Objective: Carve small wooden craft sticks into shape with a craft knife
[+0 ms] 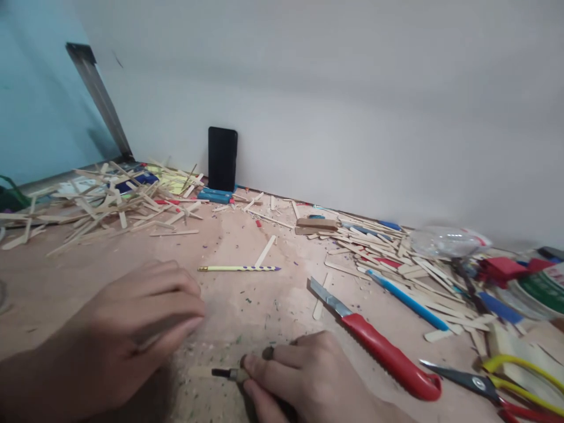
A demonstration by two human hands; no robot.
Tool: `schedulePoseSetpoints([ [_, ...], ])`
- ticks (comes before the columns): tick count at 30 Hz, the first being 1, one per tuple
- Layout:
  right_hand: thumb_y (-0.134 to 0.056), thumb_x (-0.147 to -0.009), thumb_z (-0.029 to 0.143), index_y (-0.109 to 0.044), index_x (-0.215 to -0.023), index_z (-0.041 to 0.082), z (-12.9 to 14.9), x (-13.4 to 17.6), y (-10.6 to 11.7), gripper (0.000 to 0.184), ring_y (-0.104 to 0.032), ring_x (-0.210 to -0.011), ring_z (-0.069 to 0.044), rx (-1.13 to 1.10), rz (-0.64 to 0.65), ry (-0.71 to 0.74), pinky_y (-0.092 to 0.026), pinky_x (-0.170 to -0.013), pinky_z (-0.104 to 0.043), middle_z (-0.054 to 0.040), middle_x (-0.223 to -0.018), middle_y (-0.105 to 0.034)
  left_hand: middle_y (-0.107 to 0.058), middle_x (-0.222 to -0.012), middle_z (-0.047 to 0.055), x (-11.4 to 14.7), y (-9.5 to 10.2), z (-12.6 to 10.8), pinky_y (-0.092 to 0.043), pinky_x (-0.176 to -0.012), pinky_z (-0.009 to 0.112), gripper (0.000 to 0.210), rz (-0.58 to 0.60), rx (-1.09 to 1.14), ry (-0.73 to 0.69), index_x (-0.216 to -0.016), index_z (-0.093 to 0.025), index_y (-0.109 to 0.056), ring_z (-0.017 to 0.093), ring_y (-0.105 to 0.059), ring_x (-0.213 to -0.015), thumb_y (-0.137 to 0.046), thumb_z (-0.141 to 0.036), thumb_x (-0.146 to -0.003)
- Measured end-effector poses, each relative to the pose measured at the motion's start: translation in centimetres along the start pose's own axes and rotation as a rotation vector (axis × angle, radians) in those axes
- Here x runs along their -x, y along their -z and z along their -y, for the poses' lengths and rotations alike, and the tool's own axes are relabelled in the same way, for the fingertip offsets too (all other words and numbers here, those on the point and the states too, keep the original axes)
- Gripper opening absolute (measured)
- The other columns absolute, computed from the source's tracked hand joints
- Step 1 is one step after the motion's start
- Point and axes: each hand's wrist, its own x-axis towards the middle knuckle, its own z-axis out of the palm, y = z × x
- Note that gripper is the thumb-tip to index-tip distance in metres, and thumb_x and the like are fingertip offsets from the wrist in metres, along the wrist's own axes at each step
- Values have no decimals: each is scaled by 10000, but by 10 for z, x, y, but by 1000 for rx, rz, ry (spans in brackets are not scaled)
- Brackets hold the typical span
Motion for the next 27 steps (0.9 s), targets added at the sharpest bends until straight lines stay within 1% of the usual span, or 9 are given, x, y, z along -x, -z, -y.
schedulePoseSetpoints([
  [2,-767,-1185,589,-904,-1124,223,1,1,0,395,-732,-649,-171,-7,2,-10,-575,-617,-265,-47,-758,-757,-713,-883,-6,4,-5,-1,-445,-815,364,324,127,30,-38,-875,-231,-668,184,-625,-850,-529,-113,-1143],
  [4,-744,-1210,505,-896,-1120,219,1,0,0,336,-737,-647,-164,-17,-3,-17,-564,-615,-263,-42,-763,-767,-725,-892,-5,8,-7,-3,-431,-811,381,289,231,76,-38,-866,-235,-676,193,-635,-859,-557,-103,-1094],
  [6,-648,-1254,358,-883,-1115,207,1,0,0,312,-748,-647,-155,-39,-12,-24,-543,-609,-268,-32,-766,-779,-748,-919,-14,12,-8,-5,-425,-801,387,240,296,115,-10,-864,-242,-678,197,-651,-878,-605,-87,-1032],
  [9,-524,-1264,186,-863,-1092,195,2,1,0,380,-784,-673,-155,-83,-30,-52,-542,-634,-293,-19,-789,-800,-767,-945,-26,13,-8,-7,-423,-779,377,219,362,160,28,-862,-248,-686,196,-659,-894,-637,-87,-1002],
  [13,-559,-1256,157,-852,-1123,202,6,2,3,325,-846,-776,-179,-127,-24,-107,-595,-736,-300,-35,-887,-851,-757,-933,-34,9,-7,-9,-427,-779,356,260,420,190,75,-834,-247,-699,180,-660,-887,-651,-94,-1039],
  [17,-542,-1261,151,-818,-1015,184,5,-1,9,371,-742,-660,-162,-171,4,-84,-511,-626,-323,-15,-797,-774,-751,-912,-34,5,-6,-9,-437,-768,351,269,468,184,64,-866,-247,-737,173,-651,-845,-647,-87,-1062],
  [19,-536,-1262,133,-818,-1026,172,5,-1,11,370,-708,-640,-154,-182,8,-81,-489,-608,-329,-2,-769,-735,-760,-913,-37,5,-5,-9,-458,-776,338,281,475,198,72,-884,-246,-753,168,-664,-851,-634,-65,-1061],
  [23,-529,-1269,145,-817,-1064,200,6,2,13,358,-759,-670,-147,-156,38,-99,-557,-647,-308,16,-784,-762,-754,-890,-32,4,-5,-9,-479,-760,328,289,471,220,69,-869,-240,-763,163,-678,-839,-640,-56,-1056],
  [27,-554,-1259,146,-831,-1070,206,9,2,17,341,-805,-689,-136,-132,35,-129,-618,-664,-279,23,-795,-795,-757,-892,-12,5,-6,-11,-462,-714,367,286,464,172,25,-882,-232,-773,183,-660,-806,-626,-51,-1048],
])
